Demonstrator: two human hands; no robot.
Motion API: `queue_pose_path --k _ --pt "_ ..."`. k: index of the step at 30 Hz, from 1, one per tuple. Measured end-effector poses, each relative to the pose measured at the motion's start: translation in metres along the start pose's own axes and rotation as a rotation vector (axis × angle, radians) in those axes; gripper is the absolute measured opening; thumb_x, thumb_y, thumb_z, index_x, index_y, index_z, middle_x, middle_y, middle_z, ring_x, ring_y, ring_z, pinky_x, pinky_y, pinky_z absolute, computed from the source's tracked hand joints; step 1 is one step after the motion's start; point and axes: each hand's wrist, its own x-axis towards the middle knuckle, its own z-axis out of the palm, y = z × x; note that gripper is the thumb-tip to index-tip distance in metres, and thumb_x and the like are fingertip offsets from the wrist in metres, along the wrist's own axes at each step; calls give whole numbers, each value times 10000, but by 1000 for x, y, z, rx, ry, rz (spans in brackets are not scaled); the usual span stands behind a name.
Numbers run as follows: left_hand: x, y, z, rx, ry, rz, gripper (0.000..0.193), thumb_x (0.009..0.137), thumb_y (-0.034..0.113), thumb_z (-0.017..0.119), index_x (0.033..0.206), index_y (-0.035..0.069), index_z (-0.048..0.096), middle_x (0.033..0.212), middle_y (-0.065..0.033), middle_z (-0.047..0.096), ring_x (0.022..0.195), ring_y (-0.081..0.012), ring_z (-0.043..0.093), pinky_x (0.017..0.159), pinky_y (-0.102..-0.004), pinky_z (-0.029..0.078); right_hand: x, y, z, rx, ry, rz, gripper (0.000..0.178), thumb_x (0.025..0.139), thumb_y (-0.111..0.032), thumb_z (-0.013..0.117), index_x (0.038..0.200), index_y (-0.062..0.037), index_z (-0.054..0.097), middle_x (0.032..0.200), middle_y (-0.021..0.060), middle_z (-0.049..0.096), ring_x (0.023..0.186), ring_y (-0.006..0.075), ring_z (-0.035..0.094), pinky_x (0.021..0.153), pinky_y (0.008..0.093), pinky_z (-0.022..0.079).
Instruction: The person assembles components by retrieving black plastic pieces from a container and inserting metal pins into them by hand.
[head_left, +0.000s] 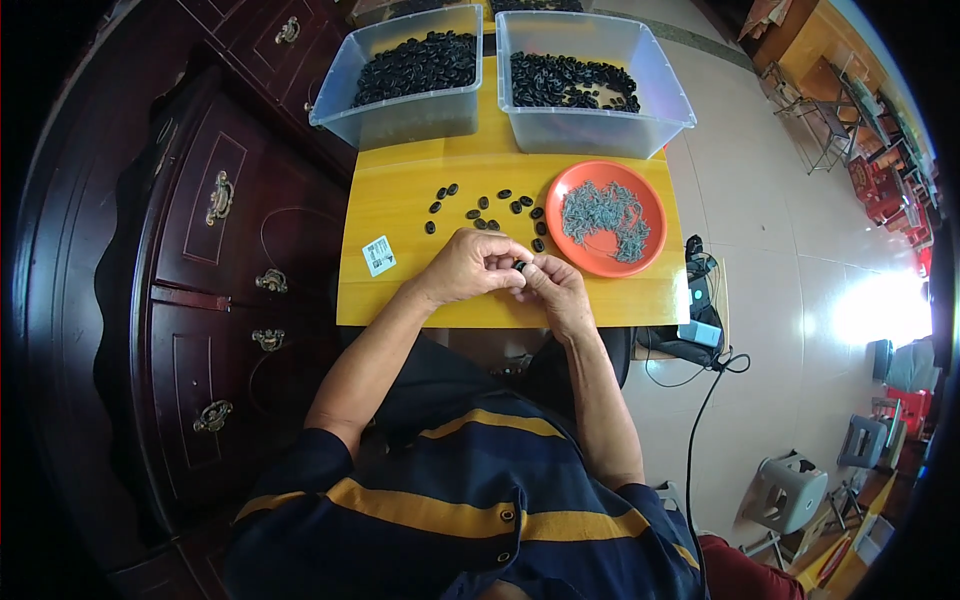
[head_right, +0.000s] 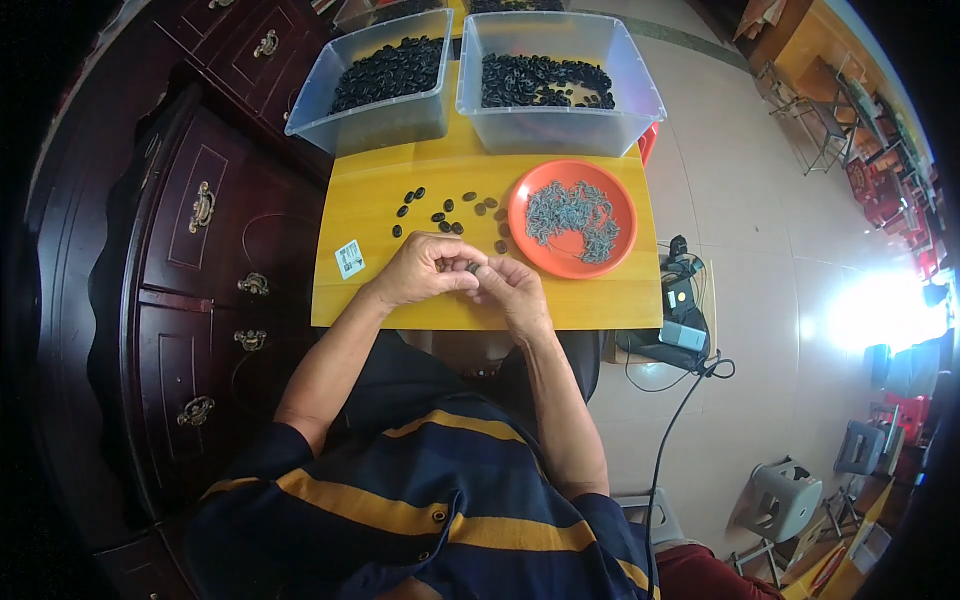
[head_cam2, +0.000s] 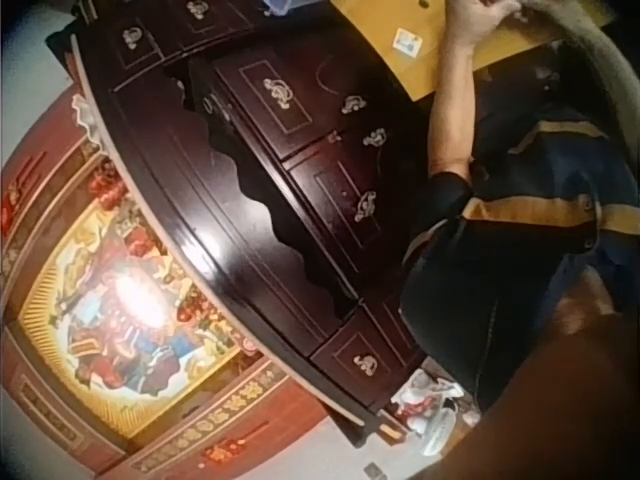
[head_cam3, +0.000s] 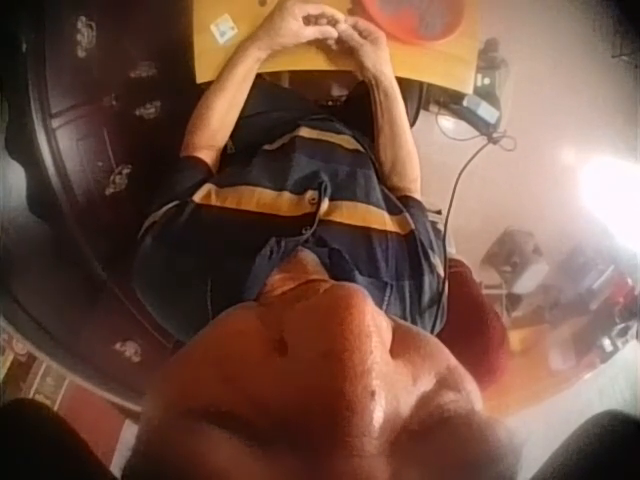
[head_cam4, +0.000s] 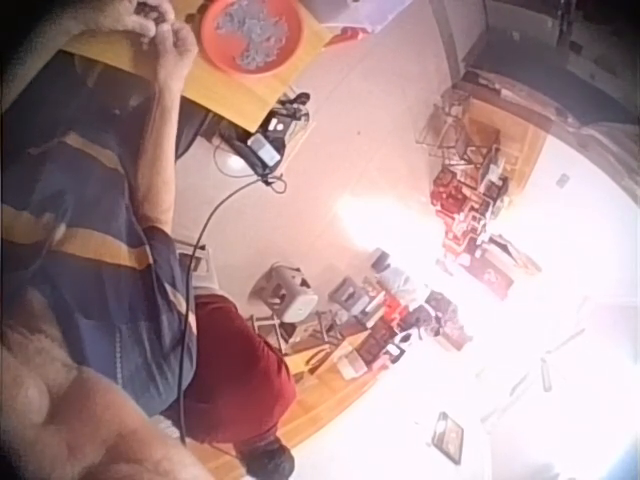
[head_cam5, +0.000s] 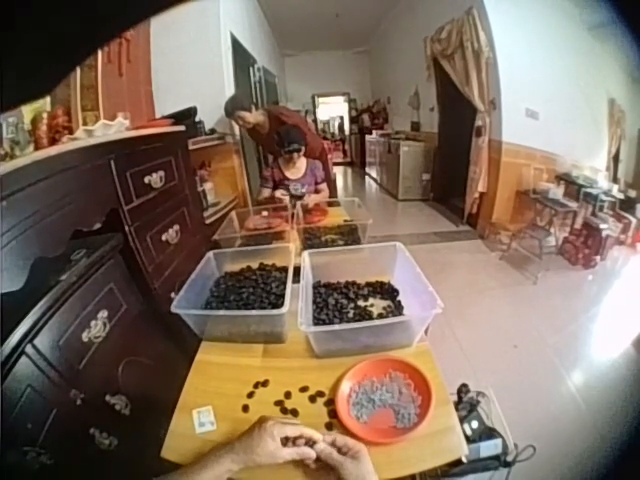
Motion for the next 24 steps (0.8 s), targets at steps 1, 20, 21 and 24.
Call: queue_pose_path --k 1,20,21,24 --pt "0 1 -1 -43 -32 -44 265 751 47 790 1012 69 747 680 14 583 609 -58 543 565 -234 458 -1 0 1 8 -2 18 174 981 -186 631 1025 -20 660 906 18 681 788 81 627 725 230 509" --pt "-11 21 22 579 279 213 317 740 93 801 1032 35 692 945 -88 668 805 -257 679 723 -343 554 -3 6 16 314 139 41 162 1003 -192 564 1045 -55 641 968 57 701 841 136 676 786 291 558" --pt "-11 21 22 555 277 207 325 733 85 809 1033 31 695 939 -90 673 803 -252 681 720 -337 553 -3 6 17 315 138 42 162 1003 -192 564 1045 -55 641 968 57 701 841 136 676 786 291 558" --pt "-11 21 22 521 274 201 328 726 72 813 1029 24 698 929 -93 682 807 -249 684 717 -332 552 -3 7 19 307 170 44 156 1001 -189 565 1034 -57 642 953 47 699 824 123 670 773 286 557"
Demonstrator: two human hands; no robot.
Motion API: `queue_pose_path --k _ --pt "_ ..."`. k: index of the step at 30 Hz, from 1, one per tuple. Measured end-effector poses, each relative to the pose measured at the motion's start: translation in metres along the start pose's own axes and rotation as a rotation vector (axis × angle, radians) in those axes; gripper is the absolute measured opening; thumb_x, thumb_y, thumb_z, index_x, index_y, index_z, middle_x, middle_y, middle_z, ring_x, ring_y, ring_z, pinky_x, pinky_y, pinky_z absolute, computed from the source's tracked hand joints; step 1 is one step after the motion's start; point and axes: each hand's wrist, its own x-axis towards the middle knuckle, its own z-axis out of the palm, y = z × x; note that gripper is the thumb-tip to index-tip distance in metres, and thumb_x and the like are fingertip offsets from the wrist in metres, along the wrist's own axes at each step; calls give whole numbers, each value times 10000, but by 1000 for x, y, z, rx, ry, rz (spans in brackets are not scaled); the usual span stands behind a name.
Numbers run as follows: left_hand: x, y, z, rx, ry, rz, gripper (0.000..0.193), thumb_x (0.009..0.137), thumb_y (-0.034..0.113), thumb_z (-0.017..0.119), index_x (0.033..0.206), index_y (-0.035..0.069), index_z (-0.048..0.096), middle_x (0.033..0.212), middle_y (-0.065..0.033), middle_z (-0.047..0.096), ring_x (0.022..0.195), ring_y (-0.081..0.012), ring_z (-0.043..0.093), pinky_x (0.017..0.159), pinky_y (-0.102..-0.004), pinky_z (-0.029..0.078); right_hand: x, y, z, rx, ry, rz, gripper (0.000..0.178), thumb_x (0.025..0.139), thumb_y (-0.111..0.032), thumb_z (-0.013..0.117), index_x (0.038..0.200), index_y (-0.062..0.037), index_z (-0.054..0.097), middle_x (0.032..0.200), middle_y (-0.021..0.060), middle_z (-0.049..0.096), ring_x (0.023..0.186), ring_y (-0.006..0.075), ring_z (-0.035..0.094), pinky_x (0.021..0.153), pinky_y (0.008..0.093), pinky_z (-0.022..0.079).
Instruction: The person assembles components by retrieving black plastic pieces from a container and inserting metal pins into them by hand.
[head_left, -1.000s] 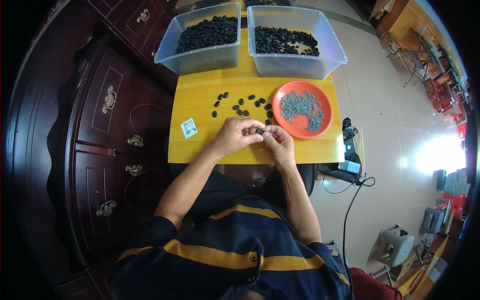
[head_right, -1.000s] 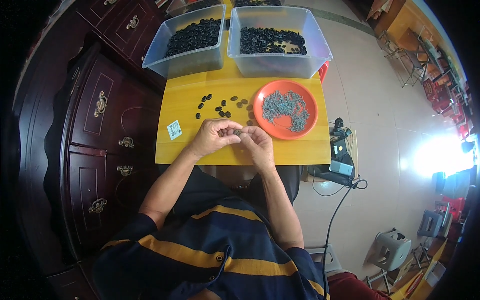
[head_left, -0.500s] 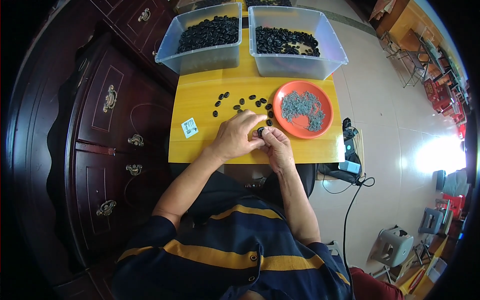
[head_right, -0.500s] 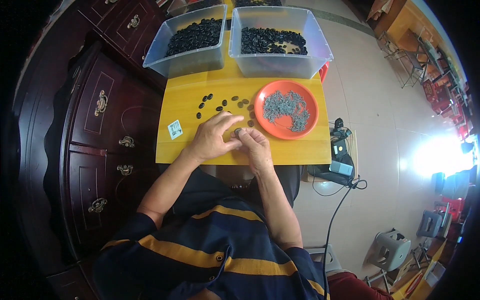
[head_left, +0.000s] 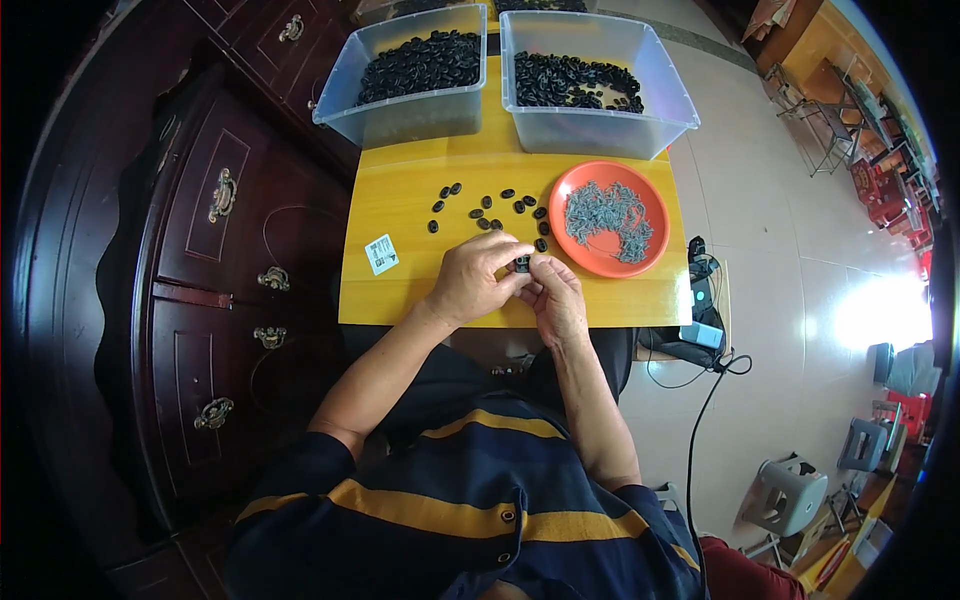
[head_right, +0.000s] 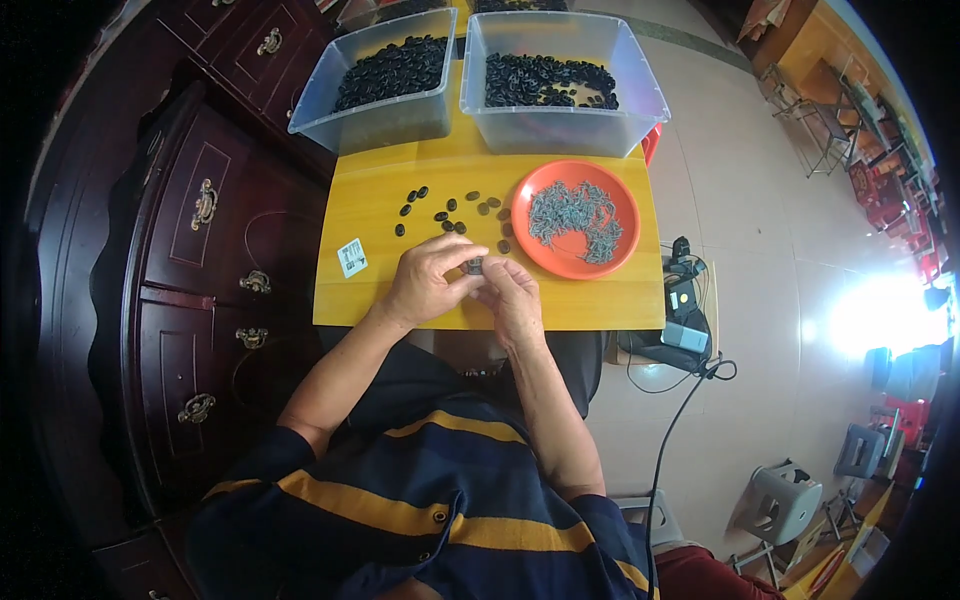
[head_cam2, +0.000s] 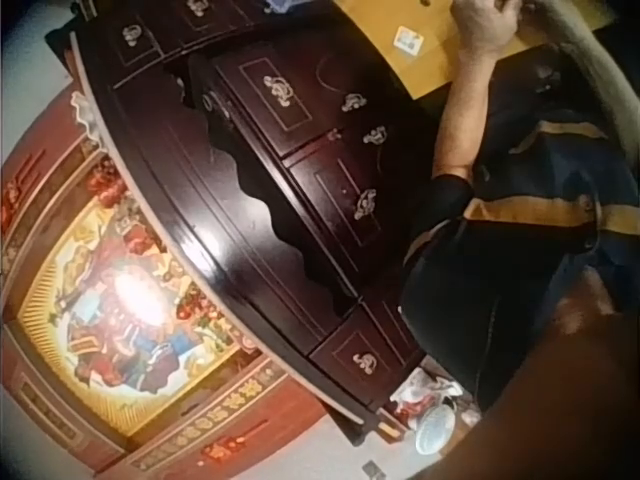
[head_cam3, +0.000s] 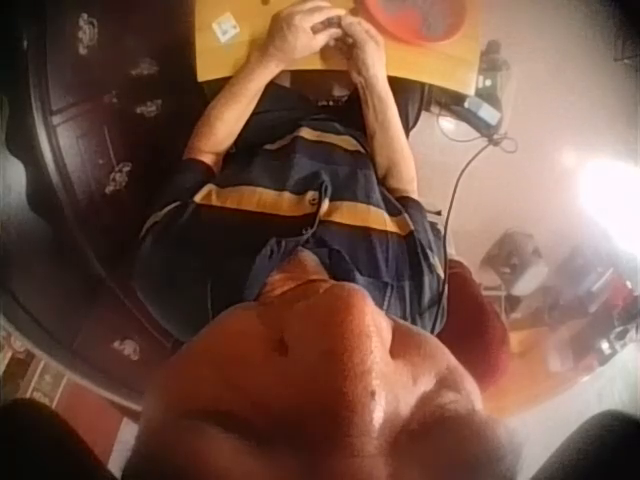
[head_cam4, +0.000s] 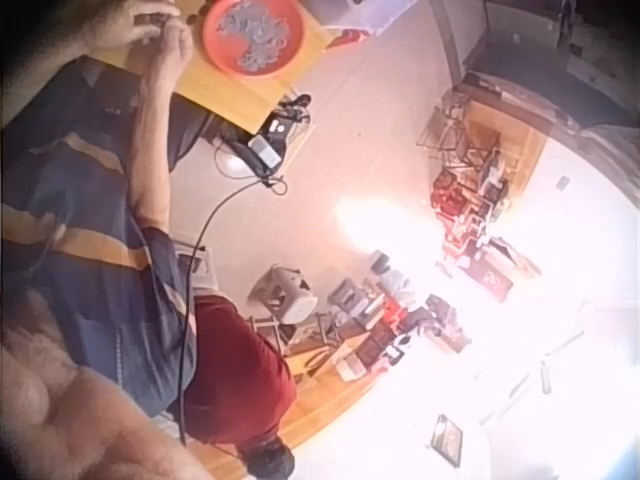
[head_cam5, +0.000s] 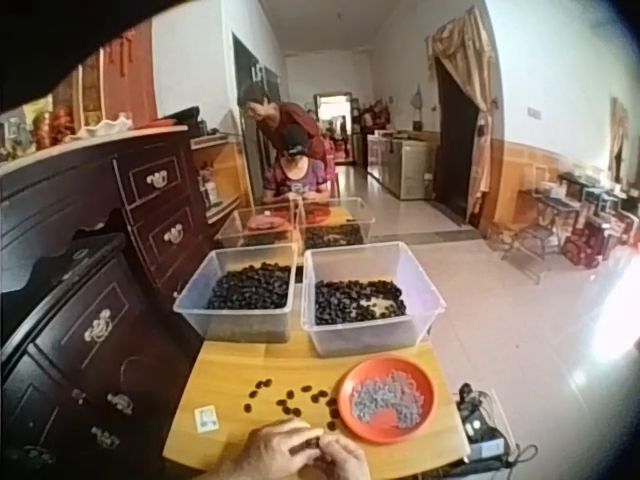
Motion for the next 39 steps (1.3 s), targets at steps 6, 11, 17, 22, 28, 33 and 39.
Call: queue_pose_path --k 6,11,17,22,28,33,39 --pt "0 -2 2 -20 38 15 291 720 57 781 1000 31 705 907 -93 692 809 -265 685 710 -344 553 -2 4 2 -49 42 -56 144 995 -208 585 997 -81 653 893 12 688 766 89 649 736 263 549" --pt "0 -3 5 -36 70 28 264 717 56 753 977 41 710 891 -88 696 787 -277 683 696 -356 555 -4 5 4 -51 61 -89 137 988 -213 600 981 -88 655 839 -16 661 739 80 631 724 260 540" --pt "-2 -3 6 -66 63 68 289 734 -2 777 1012 12 701 914 -103 697 788 -251 693 696 -322 563 -11 2 7 -91 68 -104 147 997 -208 591 963 -80 654 803 -28 627 738 78 621 726 259 538" --pt "-3 -4 7 -139 49 10 267 776 11 777 1031 10 700 937 -90 695 783 -200 692 679 -293 567 -9 1 10 -94 69 -135 158 1002 -202 583 955 -70 656 799 -29 610 728 77 606 740 268 544" --pt "-1 -5 4 -159 36 11 257 776 8 776 1023 7 703 935 -90 694 774 -197 691 675 -287 563 -5 7 1 -82 13 -162 189 995 -189 579 1001 -27 676 955 41 695 857 105 647 795 283 537" --pt "-2 -7 2 -123 54 41 252 770 6 774 1013 9 706 921 -91 693 769 -203 691 671 -293 559 -7 2 13 -99 59 -160 155 998 -181 579 933 -59 650 786 -27 586 717 74 587 738 266 544" --pt "-7 -4 1 -123 37 23 286 773 7 772 1047 16 692 918 -88 692 765 -201 689 667 -299 557 -9 5 11 -175 49 -191 176 1003 -190 576 928 -49 649 804 -22 600 714 63 564 716 243 514"
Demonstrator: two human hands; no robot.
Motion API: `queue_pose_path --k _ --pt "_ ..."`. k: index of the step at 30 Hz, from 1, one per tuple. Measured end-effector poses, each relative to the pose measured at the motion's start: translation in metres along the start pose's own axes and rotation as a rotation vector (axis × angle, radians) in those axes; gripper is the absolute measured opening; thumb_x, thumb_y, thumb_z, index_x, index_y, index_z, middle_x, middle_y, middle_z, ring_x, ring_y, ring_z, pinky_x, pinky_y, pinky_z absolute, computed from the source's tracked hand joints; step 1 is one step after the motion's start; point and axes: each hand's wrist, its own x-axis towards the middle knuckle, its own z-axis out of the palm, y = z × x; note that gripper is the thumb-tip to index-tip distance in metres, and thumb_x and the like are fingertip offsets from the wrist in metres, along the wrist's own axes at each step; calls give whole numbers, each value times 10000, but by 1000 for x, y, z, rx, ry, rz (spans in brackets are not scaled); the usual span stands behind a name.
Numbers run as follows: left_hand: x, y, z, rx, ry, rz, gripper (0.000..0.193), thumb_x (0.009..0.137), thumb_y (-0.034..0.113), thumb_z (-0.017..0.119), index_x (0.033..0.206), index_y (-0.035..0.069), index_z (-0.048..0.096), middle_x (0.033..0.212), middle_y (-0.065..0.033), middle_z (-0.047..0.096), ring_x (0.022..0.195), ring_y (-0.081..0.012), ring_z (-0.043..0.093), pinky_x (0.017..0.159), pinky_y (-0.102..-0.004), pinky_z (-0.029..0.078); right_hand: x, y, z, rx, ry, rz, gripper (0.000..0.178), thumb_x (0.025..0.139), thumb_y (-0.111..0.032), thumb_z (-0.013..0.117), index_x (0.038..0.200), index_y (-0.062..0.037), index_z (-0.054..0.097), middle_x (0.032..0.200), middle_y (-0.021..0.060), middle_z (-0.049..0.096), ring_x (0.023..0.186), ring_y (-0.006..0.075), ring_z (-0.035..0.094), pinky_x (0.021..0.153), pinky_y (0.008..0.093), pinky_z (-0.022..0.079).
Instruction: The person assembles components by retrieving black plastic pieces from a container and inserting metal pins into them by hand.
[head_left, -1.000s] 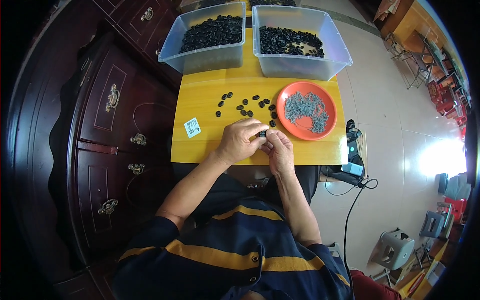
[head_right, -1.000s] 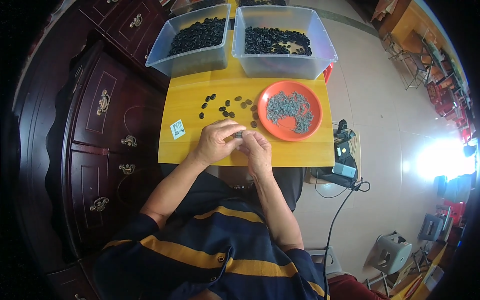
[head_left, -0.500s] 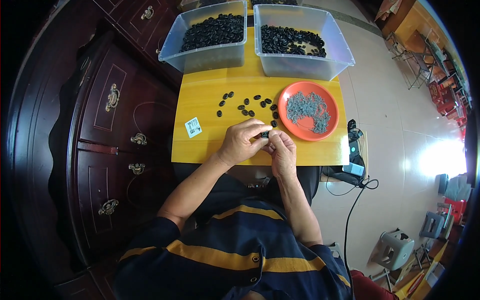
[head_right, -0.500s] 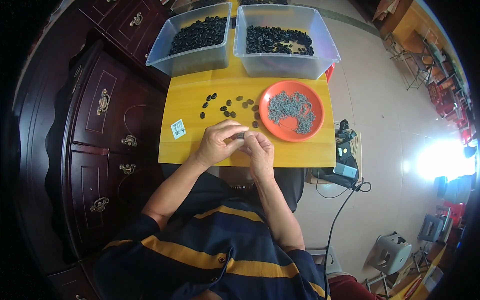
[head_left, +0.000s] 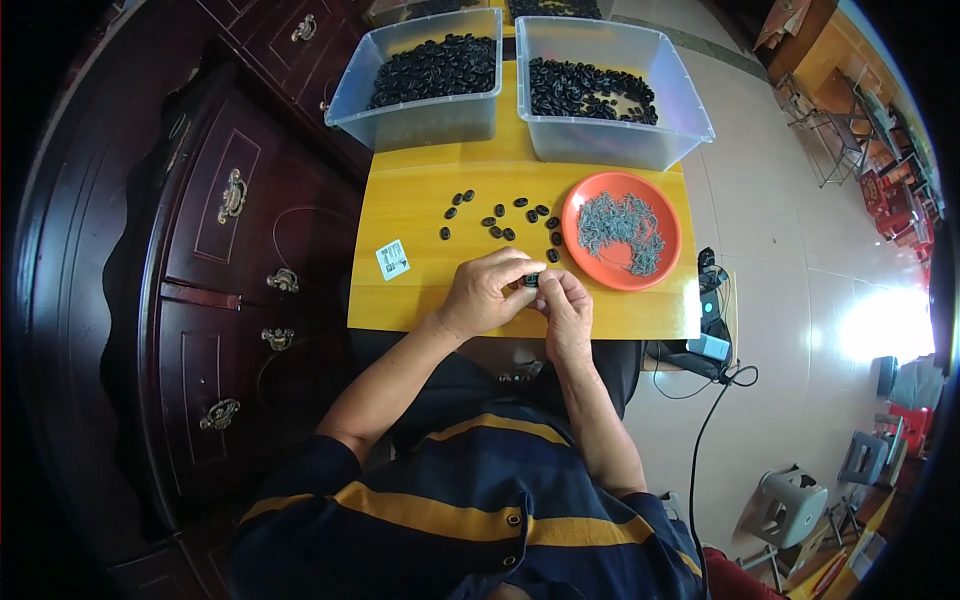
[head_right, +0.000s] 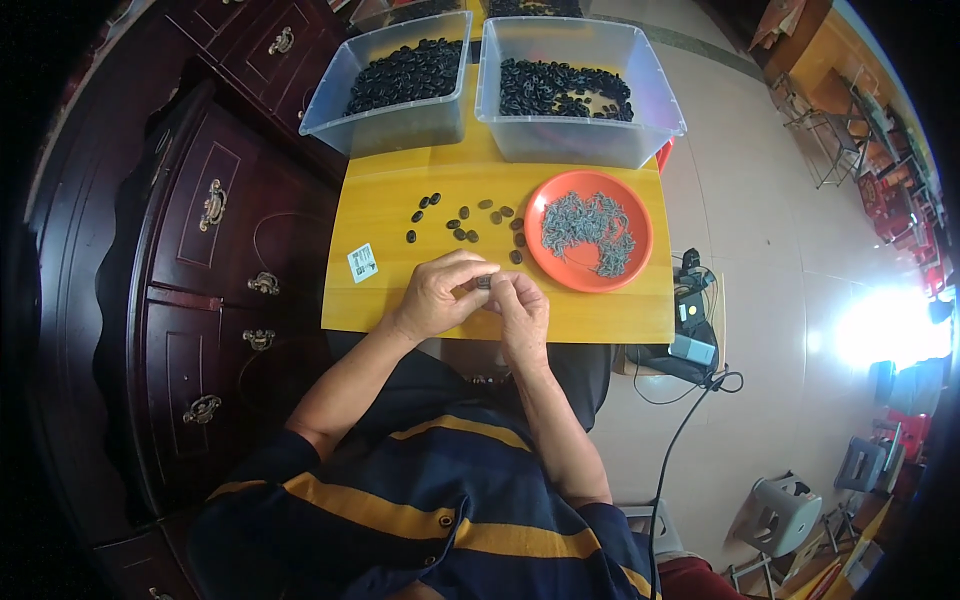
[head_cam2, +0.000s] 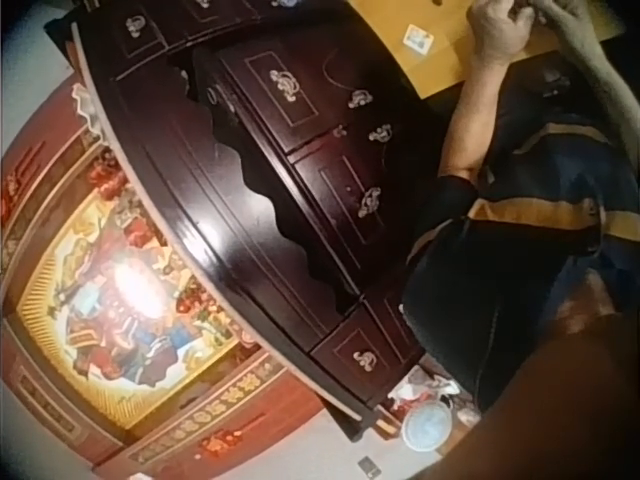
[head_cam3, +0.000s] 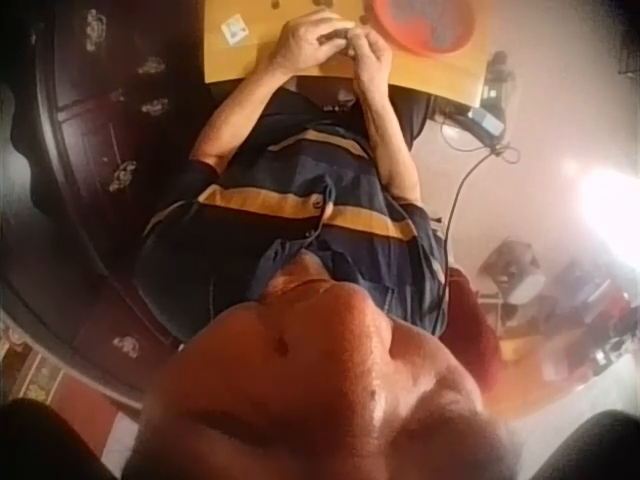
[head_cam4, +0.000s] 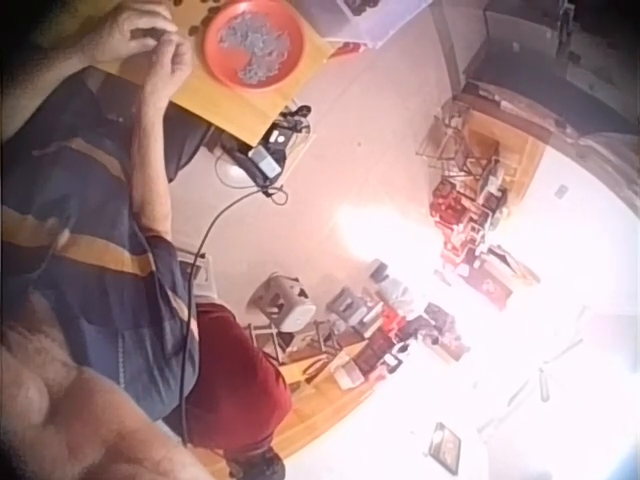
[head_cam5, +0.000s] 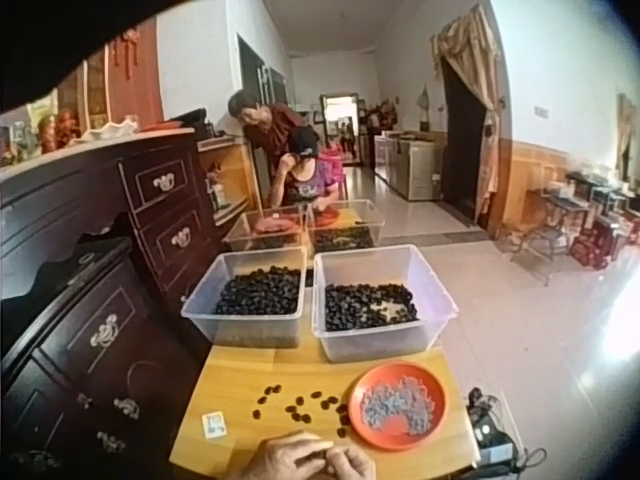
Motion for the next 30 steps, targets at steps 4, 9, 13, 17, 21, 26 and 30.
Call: queue_pose_path --k 4,9,13,17,21,26,30 --pt "-7 -3 -4 -45 -35 -78 283 786 0 758 1057 20 677 921 -93 691 771 -220 694 664 -309 559 2 4 0 -98 -17 -32 208 1008 -193 576 928 -17 654 843 3 643 746 65 558 709 229 464" --pt "-5 -3 -6 105 10 15 235 795 -6 742 1018 17 671 922 -114 691 794 -275 699 671 -327 564 4 6 5 -106 -36 -33 209 1010 -195 576 925 -17 647 806 -7 620 731 66 548 699 228 458" --pt "-5 -2 -10 168 27 52 229 803 42 750 1018 18 677 926 -114 694 798 -267 703 674 -326 566 5 7 5 -133 -43 -40 217 1014 -208 573 936 -18 643 797 -11 610 728 67 550 692 227 455" --pt "-4 -1 -15 126 -19 19 245 796 56 756 1030 24 689 935 -112 700 785 -268 703 681 -335 568 4 8 7 -133 -35 -42 223 1016 -210 569 934 -17 644 795 -10 611 727 67 549 690 225 451" --pt "-3 -5 -18 141 -32 32 235 803 64 754 1026 23 690 929 -109 700 770 -260 701 676 -331 566 3 7 10 -167 -27 -29 224 1020 -202 563 930 -14 645 792 -6 611 729 68 545 691 223 443" --pt "6 -8 -23 89 -5 -31 242 809 40 747 1043 38 683 879 -104 693 684 -190 681 617 -294 542 7 4 8 -207 -57 -106 208 1025 -185 551 953 -15 646 865 8 634 763 82 557 741 234 467" --pt "23 -27 -50 113 66 -116 223 827 88 723 1039 49 665 856 -95 679 653 -209 670 592 -325 529 8 -7 0 -253 7 -176 190 1010 -147 578 983 23 656 867 20 659 797 94 582 763 241 479"
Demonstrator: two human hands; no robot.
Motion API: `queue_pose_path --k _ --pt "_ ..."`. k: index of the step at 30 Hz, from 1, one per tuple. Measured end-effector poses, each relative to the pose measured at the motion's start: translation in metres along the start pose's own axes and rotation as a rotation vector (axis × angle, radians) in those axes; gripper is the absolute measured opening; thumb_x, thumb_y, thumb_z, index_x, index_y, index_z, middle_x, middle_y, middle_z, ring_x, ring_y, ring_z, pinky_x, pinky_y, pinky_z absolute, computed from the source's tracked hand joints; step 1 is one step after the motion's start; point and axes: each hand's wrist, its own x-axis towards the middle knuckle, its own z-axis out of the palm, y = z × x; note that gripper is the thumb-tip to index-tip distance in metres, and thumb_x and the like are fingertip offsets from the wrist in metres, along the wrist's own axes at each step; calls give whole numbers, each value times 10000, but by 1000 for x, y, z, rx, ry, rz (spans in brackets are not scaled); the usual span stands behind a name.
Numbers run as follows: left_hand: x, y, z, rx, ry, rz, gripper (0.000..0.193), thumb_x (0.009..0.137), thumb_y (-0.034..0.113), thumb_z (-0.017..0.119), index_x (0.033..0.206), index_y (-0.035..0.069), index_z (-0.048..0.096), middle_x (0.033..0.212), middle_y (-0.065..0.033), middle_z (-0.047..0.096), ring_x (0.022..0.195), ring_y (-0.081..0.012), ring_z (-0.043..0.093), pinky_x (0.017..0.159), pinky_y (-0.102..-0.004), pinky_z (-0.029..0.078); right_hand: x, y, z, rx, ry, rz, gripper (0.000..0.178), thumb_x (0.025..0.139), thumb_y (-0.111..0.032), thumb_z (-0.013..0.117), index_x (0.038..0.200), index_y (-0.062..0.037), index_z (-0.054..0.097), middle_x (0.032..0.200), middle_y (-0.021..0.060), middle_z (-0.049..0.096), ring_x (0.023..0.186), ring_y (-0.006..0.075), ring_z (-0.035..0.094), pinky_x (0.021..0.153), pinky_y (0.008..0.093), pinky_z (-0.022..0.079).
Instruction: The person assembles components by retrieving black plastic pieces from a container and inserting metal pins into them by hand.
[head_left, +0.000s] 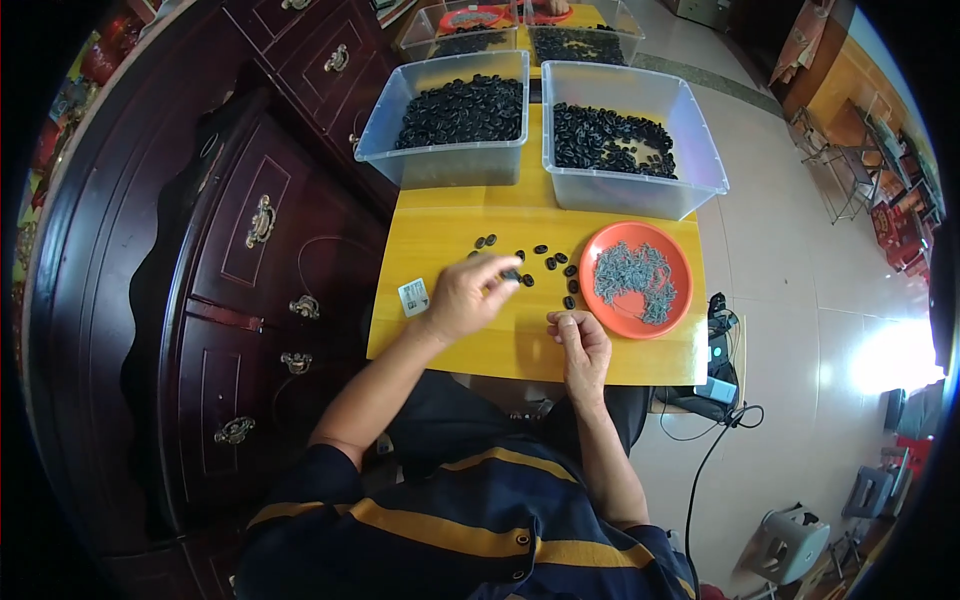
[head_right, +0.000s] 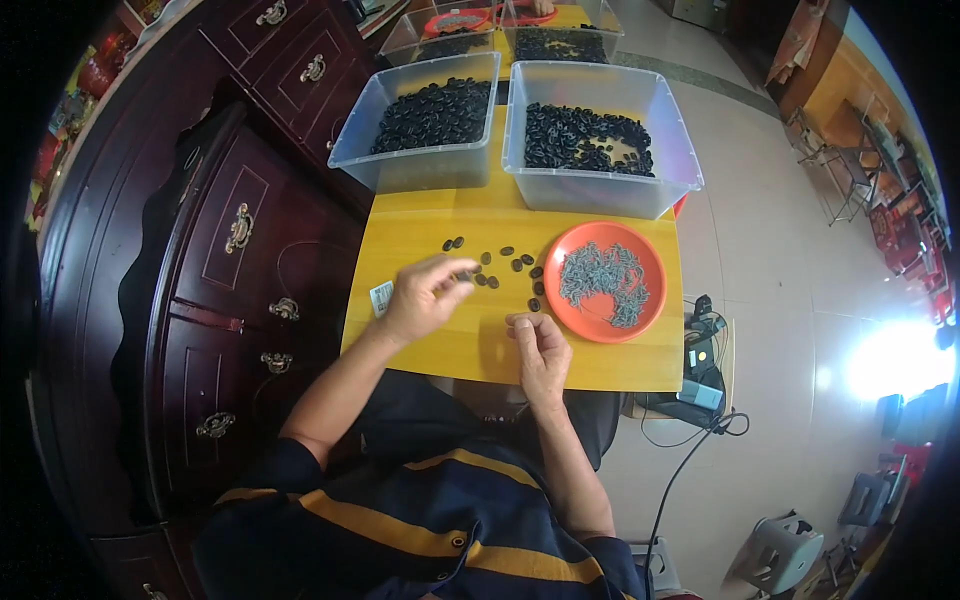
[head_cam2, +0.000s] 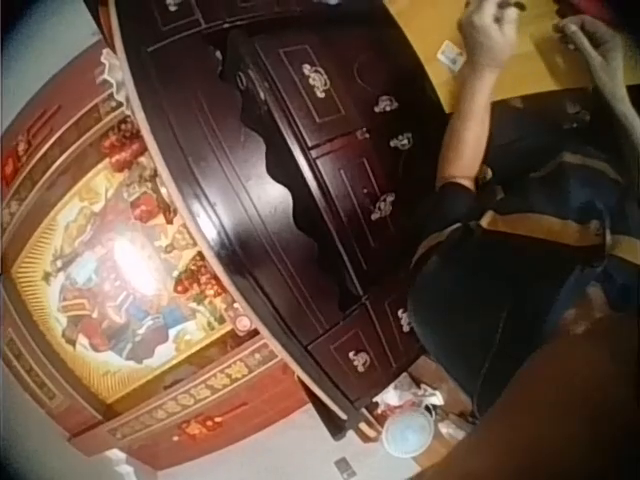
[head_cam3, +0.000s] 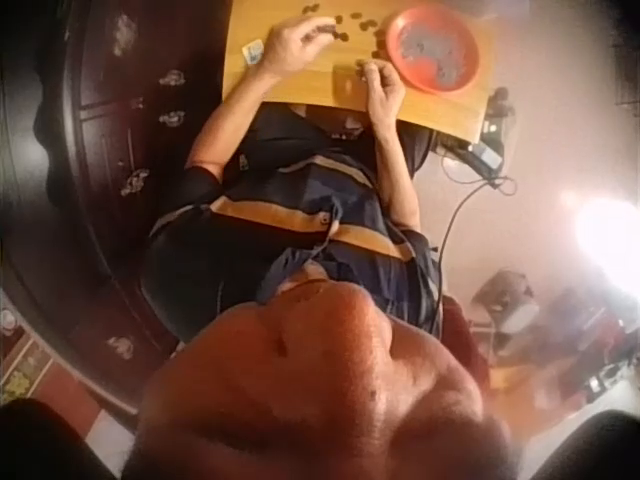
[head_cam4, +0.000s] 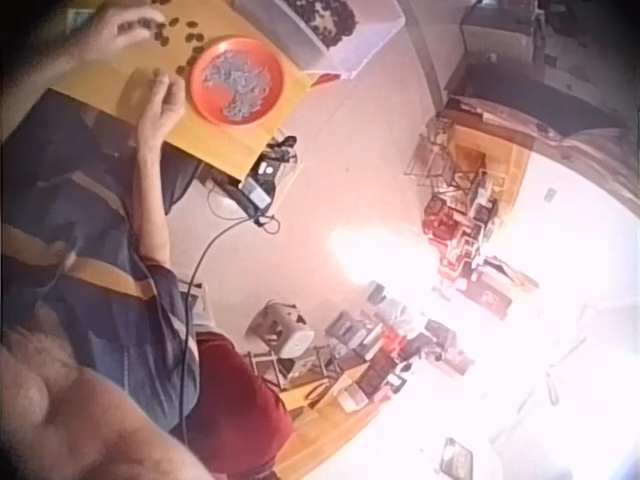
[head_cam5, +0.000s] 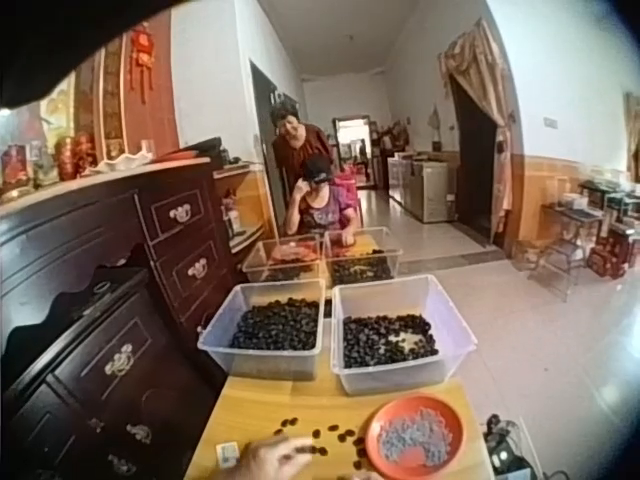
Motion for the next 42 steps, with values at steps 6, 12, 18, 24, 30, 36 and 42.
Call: queue_pose_path --k 6,12,18,24,30,36,42 --pt "83 -29 -59 230 169 109 219 828 69 691 1045 41 672 773 -113 658 616 -209 641 570 -330 500 3 6 -26 -194 89 -92 180 994 -128 603 987 35 679 859 25 683 798 82 604 759 243 498" --pt "175 -87 -102 448 201 -31 325 816 66 652 1140 39 660 998 -184 683 876 -317 674 785 -399 538 14 -17 -24 -300 34 -110 152 999 -85 575 972 38 661 900 36 675 849 92 594 806 237 481" --pt "223 -31 -63 269 1 71 311 834 132 684 1131 39 673 1054 -178 687 889 -299 695 805 -368 544 74 -66 -32 39 203 -200 311 990 -130 581 1265 9 539 1237 102 591 1063 190 623 871 283 516" --pt "216 4 32 433 -576 256 588 801 453 722 1234 69 621 1096 -179 686 1004 -356 661 894 -450 528 128 -82 -46 305 303 -94 564 974 -177 608 1445 14 361 1408 143 468 1194 278 575 934 394 517" --pt "190 -8 65 447 -386 294 90 834 55 521 861 27 603 744 -186 681 734 -390 685 660 -506 555 143 -75 -46 501 360 53 539 942 -201 669 1367 -7 401 1249 102 537 1194 312 579 891 420 536" --pt "160 -1 72 427 -303 348 44 827 44 572 867 62 570 741 -143 661 747 -357 675 634 -481 552 145 -75 -35 466 355 77 608 943 -283 686 1382 5 378 1256 107 525 1151 292 591 846 405 559" --pt "139 10 76 495 -281 407 42 837 69 578 870 74 554 747 -89 659 742 -314 677 622 -442 557 145 -73 -32 369 353 158 584 926 -357 701 1343 -57 423 1233 104 527 1063 270 607 770 395 584"
